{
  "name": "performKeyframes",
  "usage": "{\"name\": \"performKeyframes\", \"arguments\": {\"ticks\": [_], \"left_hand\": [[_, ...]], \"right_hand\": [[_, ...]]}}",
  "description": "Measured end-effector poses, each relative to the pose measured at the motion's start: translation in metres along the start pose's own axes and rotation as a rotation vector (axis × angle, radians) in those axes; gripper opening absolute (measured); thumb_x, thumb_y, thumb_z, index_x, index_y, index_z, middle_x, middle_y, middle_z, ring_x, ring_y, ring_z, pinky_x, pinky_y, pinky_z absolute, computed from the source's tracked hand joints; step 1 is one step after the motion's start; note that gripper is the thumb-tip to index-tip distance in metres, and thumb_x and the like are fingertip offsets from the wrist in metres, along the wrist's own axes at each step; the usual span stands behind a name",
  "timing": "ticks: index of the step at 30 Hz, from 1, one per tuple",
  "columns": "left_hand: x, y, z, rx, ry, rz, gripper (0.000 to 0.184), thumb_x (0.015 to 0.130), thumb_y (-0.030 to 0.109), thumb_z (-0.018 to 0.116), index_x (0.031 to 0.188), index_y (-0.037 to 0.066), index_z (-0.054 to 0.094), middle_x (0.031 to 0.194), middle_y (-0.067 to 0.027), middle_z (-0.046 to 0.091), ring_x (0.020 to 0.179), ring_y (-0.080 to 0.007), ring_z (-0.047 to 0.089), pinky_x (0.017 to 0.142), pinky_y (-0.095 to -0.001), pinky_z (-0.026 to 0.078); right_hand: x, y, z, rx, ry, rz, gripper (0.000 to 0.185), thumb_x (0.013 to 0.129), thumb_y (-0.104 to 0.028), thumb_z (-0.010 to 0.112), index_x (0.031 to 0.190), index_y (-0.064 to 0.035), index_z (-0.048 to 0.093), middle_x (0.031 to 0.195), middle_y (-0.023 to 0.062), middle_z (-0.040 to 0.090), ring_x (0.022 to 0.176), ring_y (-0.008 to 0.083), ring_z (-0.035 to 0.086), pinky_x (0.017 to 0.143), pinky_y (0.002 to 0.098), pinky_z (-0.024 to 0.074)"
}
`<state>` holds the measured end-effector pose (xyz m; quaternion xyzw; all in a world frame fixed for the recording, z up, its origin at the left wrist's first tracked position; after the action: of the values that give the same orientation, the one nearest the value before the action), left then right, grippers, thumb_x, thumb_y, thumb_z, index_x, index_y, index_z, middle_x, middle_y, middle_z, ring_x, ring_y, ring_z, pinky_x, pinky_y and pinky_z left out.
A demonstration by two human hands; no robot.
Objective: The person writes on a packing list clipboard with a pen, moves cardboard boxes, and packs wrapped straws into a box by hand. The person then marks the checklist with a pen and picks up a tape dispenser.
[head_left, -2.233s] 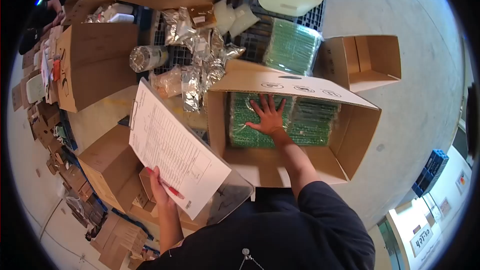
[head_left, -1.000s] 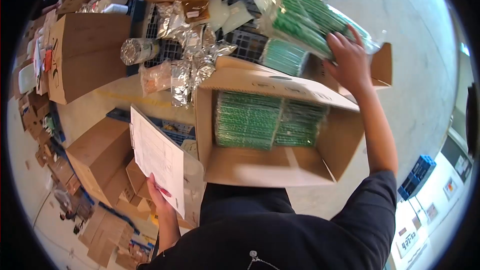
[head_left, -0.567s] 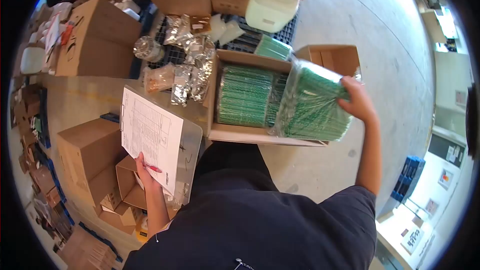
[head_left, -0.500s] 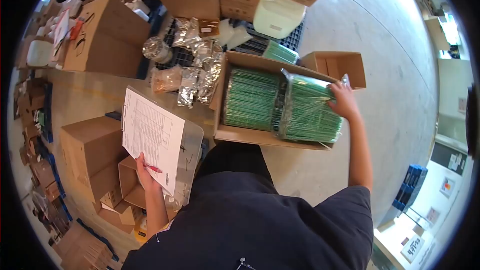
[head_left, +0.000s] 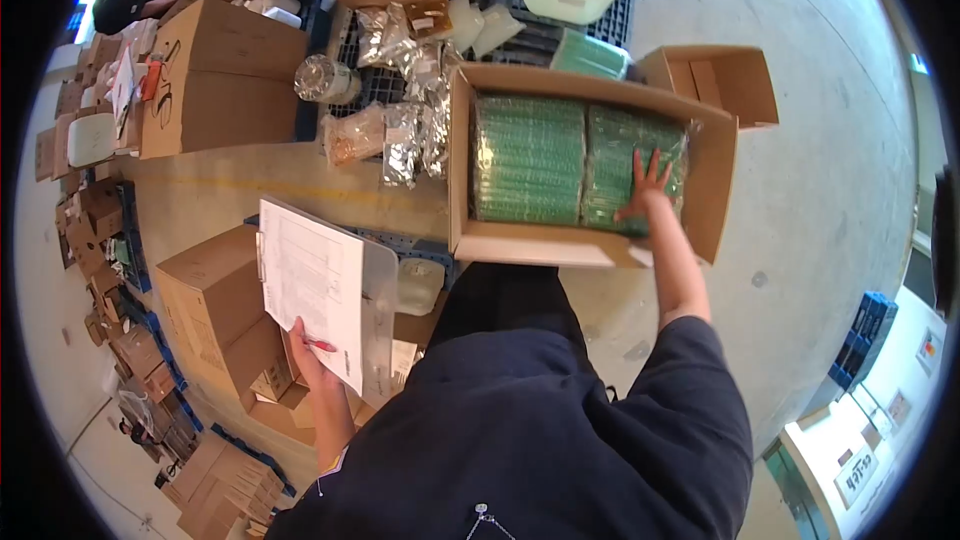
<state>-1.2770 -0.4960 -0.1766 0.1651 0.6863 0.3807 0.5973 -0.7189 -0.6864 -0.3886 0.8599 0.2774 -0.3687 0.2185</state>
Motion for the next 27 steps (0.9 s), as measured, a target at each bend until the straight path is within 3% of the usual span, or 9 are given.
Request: {"name": "performKeyframes", "arguments": {"ticks": [3,9,13,14,16,18,20,22,27], "left_hand": [[0.001,-0.006,0.028,-0.058,-0.113,-0.004,0.041,0.081,0.026,0.050,0.114,0.003,0.042,0.105,-0.0139,0.054,0.091,-0.0239,0.055,0.079,-0.0362,0.046],[-0.014,0.010,0.154,-0.179,-0.217,-0.022,0.044,0.081,0.021,0.050,0.119,0.002,0.038,0.112,-0.0153,0.050,0.101,-0.0297,0.050,0.088,-0.0423,0.041],[0.000,0.000,0.211,-0.223,-0.357,-0.040,0.045,0.079,0.020,0.052,0.118,0.002,0.039,0.113,-0.0168,0.050,0.102,-0.0326,0.050,0.089,-0.0455,0.040],[0.001,0.002,0.225,-0.220,-0.367,-0.087,0.045,0.079,0.020,0.052,0.118,0.002,0.039,0.113,-0.0169,0.050,0.103,-0.0327,0.049,0.089,-0.0459,0.039],[-0.007,0.016,0.257,-0.270,-0.450,-0.037,0.045,0.080,0.019,0.052,0.119,0.000,0.038,0.113,-0.0174,0.050,0.102,-0.0322,0.050,0.089,-0.0449,0.040],[-0.011,0.022,0.281,-0.294,-0.516,-0.035,0.045,0.081,0.015,0.052,0.119,-0.002,0.037,0.112,-0.0178,0.050,0.101,-0.0301,0.050,0.089,-0.0427,0.041],[-0.005,0.029,0.297,-0.292,-0.528,-0.001,0.048,0.081,0.018,0.052,0.122,-0.002,0.035,0.114,-0.0188,0.049,0.103,-0.0312,0.050,0.089,-0.0428,0.040],[-0.001,0.040,0.313,-0.253,-0.601,0.018,0.050,0.081,0.019,0.053,0.123,-0.002,0.034,0.116,-0.0189,0.048,0.105,-0.0300,0.049,0.090,-0.0428,0.040],[0.001,0.113,0.361,-0.314,-0.658,0.215,0.052,0.082,0.022,0.053,0.124,-0.002,0.034,0.116,-0.0181,0.049,0.104,-0.0282,0.050,0.090,-0.0405,0.040]], "right_hand": [[-0.005,-0.007,0.011,-0.043,0.059,0.055,0.137,0.036,-0.050,0.080,0.134,-0.0273,-0.013,0.138,0.0148,-0.022,0.124,0.0466,-0.011,0.083,0.0691,0.0291],[0.012,-0.003,-0.012,0.063,-0.110,0.084,0.140,0.031,-0.044,0.084,0.134,-0.0312,-0.009,0.138,0.0101,-0.024,0.126,0.0389,-0.016,0.090,0.0684,0.0190],[0.050,0.001,0.006,-0.122,-0.330,-0.014,0.137,0.039,-0.056,0.077,0.132,-0.0280,-0.018,0.139,0.0141,-0.019,0.123,0.0462,-0.017,0.089,0.0635,0.0276],[0.059,-0.001,0.008,-0.208,-0.419,-0.059,0.122,0.049,-0.062,0.070,0.137,-0.0209,-0.004,0.141,0.0177,0.005,0.127,0.0417,0.005,0.093,0.0546,0.0315],[0.063,-0.028,-0.021,-0.261,-0.803,-0.644,0.096,0.063,-0.065,0.058,0.136,-0.0148,0.018,0.133,0.0182,0.031,0.122,0.0322,0.031,0.094,0.0441,0.0345],[-0.034,-0.043,-0.127,0.540,-0.988,-0.540,0.071,0.078,-0.057,0.047,0.129,-0.0096,0.035,0.125,0.0154,0.043,0.113,0.0233,0.045,0.093,0.0391,0.0361],[-0.086,-0.062,-0.199,1.033,-1.279,-0.874,0.065,0.084,-0.051,0.040,0.129,-0.0061,0.031,0.126,0.0203,0.040,0.114,0.0285,0.043,0.091,0.0397,0.0384],[-0.129,-0.071,-0.253,1.346,-1.339,-1.106,0.059,0.088,-0.043,0.037,0.131,-0.0041,0.026,0.124,0.0249,0.040,0.108,0.0328,0.047,0.081,0.0394,0.0460],[-0.191,-0.098,-0.353,1.350,-0.943,-1.363,0.057,0.088,-0.034,0.039,0.131,-0.0015,0.021,0.120,0.0279,0.042,0.099,0.0343,0.053,0.067,0.0350,0.0516]]}}
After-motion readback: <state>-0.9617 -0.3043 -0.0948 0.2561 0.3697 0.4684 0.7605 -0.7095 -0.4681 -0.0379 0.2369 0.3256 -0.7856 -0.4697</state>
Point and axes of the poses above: each hand's wrist, its own x-axis towards the middle knuckle, its own z-axis out of the palm, y = z × x, the point moved 4 cm from there along x, towards the middle knuckle
